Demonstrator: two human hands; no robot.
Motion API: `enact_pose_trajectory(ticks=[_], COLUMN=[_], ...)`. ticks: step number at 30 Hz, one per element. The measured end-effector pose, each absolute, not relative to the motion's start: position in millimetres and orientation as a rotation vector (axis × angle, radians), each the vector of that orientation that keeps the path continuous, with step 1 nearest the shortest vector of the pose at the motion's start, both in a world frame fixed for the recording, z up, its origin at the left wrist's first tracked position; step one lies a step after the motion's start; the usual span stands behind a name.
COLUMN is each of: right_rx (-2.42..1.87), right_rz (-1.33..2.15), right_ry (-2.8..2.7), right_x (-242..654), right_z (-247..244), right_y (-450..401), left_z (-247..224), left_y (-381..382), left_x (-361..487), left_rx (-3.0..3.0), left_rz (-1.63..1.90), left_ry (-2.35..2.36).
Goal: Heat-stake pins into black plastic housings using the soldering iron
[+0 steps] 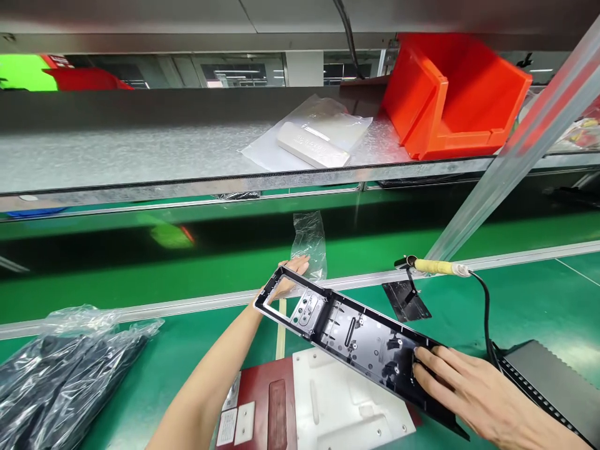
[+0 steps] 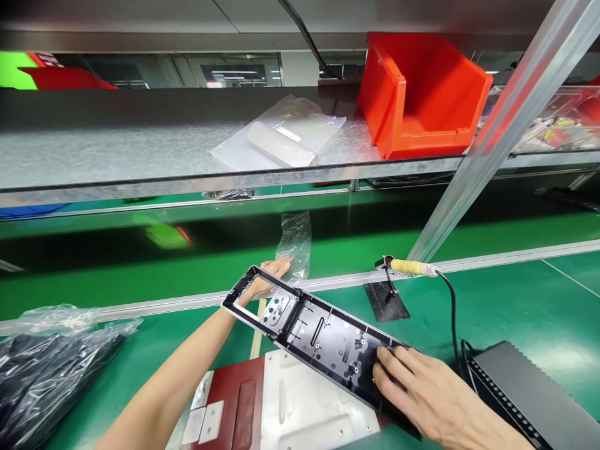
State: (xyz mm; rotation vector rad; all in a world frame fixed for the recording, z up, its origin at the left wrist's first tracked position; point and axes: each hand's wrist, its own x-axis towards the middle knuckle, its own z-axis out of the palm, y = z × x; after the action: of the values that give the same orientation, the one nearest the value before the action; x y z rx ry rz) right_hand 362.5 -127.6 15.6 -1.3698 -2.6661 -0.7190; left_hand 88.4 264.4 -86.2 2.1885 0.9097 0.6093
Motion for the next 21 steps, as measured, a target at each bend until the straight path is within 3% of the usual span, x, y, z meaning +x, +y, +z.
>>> enact_pose_trajectory(ticks=[4, 10, 21], right_rx=[-1.316, -1.175, -1.011], right_rz=[-0.731, -0.715, -0.571], right_ry=[-2.707, -2.716, -2.728], right_x=[365.0, 364.5, 357.8], right_z=[14.2, 9.7, 3.3], right_y=[-128.8, -128.4, -123.7], left_z=[-78.7, -57.4, -47.8], left_y=[258.8, 229.0, 76.9], left_x=[71.5, -27.0, -117.0], left_rx=[2.089, 1.819, 1.409], left_rz=[0.663, 0.828, 1.339], left_ry=[0.938, 1.154, 1.374])
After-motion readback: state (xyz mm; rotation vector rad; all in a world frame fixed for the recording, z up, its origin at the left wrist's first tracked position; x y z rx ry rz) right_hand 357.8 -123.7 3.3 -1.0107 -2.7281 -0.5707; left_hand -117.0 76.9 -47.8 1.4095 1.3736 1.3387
